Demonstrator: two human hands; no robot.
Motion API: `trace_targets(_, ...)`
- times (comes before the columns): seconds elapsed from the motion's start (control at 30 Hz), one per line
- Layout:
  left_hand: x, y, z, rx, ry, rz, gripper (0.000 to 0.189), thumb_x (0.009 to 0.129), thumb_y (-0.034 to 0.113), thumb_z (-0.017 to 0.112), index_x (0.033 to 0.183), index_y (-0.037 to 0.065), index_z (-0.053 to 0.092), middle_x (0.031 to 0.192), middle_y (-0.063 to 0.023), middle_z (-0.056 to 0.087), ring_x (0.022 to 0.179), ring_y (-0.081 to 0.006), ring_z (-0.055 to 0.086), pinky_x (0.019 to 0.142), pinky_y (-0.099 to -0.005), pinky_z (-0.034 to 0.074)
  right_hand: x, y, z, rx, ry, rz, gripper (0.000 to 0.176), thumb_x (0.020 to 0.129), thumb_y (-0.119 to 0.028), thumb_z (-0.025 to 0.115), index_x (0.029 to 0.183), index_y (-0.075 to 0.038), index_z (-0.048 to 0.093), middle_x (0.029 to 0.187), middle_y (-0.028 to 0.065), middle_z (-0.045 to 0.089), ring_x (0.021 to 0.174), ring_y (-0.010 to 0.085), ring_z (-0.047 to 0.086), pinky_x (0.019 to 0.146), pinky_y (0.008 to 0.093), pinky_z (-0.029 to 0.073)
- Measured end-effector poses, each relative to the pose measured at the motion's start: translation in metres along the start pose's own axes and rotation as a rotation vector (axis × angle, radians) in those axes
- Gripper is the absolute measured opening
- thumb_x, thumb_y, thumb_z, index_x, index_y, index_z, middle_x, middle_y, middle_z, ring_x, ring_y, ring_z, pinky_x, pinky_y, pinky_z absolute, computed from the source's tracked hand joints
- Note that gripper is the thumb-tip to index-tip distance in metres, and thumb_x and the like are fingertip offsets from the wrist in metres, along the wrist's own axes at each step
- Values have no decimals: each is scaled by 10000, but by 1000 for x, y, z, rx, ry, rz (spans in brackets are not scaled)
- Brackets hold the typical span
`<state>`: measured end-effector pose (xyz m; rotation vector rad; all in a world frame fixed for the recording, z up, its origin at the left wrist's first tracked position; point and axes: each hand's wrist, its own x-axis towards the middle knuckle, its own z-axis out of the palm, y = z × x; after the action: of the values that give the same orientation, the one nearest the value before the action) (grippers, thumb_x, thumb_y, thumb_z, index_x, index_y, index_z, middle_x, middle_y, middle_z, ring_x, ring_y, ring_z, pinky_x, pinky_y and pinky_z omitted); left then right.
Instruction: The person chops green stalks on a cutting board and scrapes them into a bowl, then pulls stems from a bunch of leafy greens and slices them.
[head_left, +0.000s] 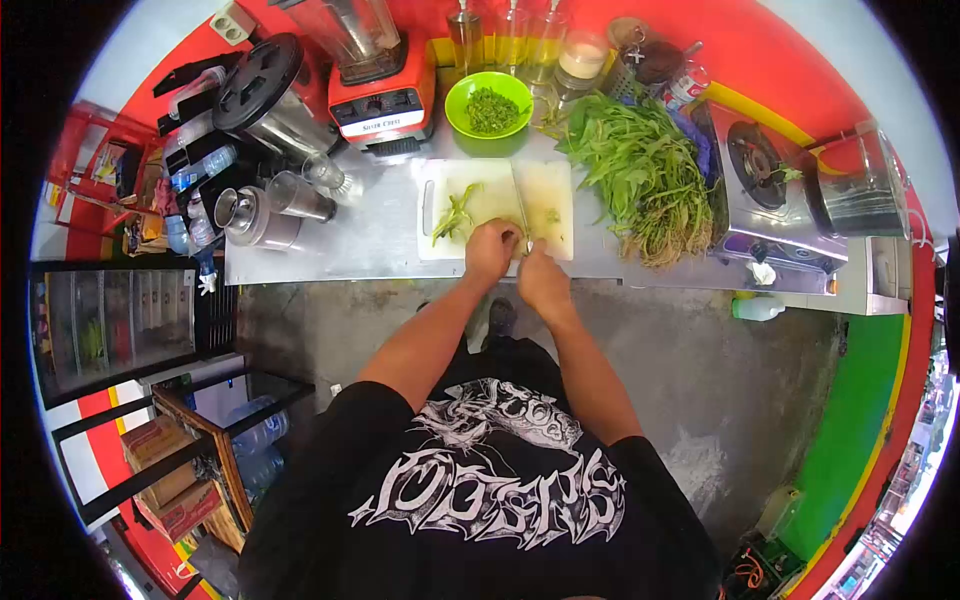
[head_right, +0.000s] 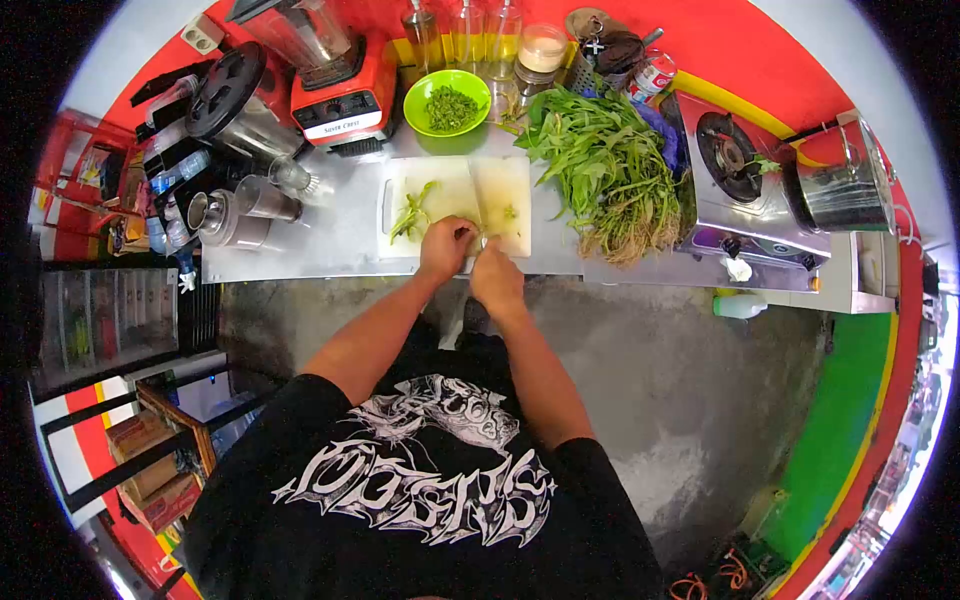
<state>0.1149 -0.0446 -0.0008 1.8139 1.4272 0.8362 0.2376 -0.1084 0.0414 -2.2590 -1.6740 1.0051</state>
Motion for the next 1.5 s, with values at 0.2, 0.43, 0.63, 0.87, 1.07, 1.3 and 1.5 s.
trace_targets(0.2,-1,-1,-1,-31,-20,-17,109,836,72,723,933,26,742,862,-174,713,763,-305,690,716,-382,538,-12,-10,0,69,-46,78,358,1007,-263,450,1206,31,410,1072,347,655,1014,520,640,888,591,489)
trace_targets(0.43,2,-1,-3,-26,-61,-16,111,872,119,689,928,36,737,919,-174,703,852,-364,678,767,-430,527,3,-2,6,17,-26,37,366,1010,-284,459,1212,16,407,1071,338,662,1014,520,645,892,598,485)
trace_targets(0.63,3,3,-5,8,-76,18,111,873,92,680,940,15,724,930,-191,700,846,-362,676,763,-417,526,3,-3,4,55,-52,54,385,1006,-283,461,1220,33,404,1085,360,648,1030,524,637,898,600,483)
trace_targets(0.87,2,2,-3,23,-61,21,123,865,106,662,936,28,724,916,-179,681,897,-389,662,802,-461,516,-5,-5,5,85,-66,101,388,1011,-292,468,1221,31,419,1100,363,644,1057,526,627,918,595,476)
trace_targets(1.07,6,-2,-2,43,-81,55,140,851,74,634,938,29,734,936,-196,697,908,-395,672,824,-449,529,11,-6,4,60,-4,46,380,1015,-279,454,1211,46,448,1060,359,653,1035,528,630,901,596,483)
trace_targets(1.3,4,-12,-15,-184,-155,-68,195,912,168,682,1001,14,761,858,-188,737,748,-255,711,727,-350,545,13,14,-7,89,93,-128,377,1013,-288,494,1163,58,491,978,362,657,931,545,634,855,608,485)
trace_targets(1.5,7,-2,-29,-170,44,52,139,904,104,691,977,-5,736,936,-126,713,796,-203,670,724,-334,532,0,30,-10,91,46,-229,447,1024,-375,499,1213,30,484,986,349,664,941,534,643,841,599,501)
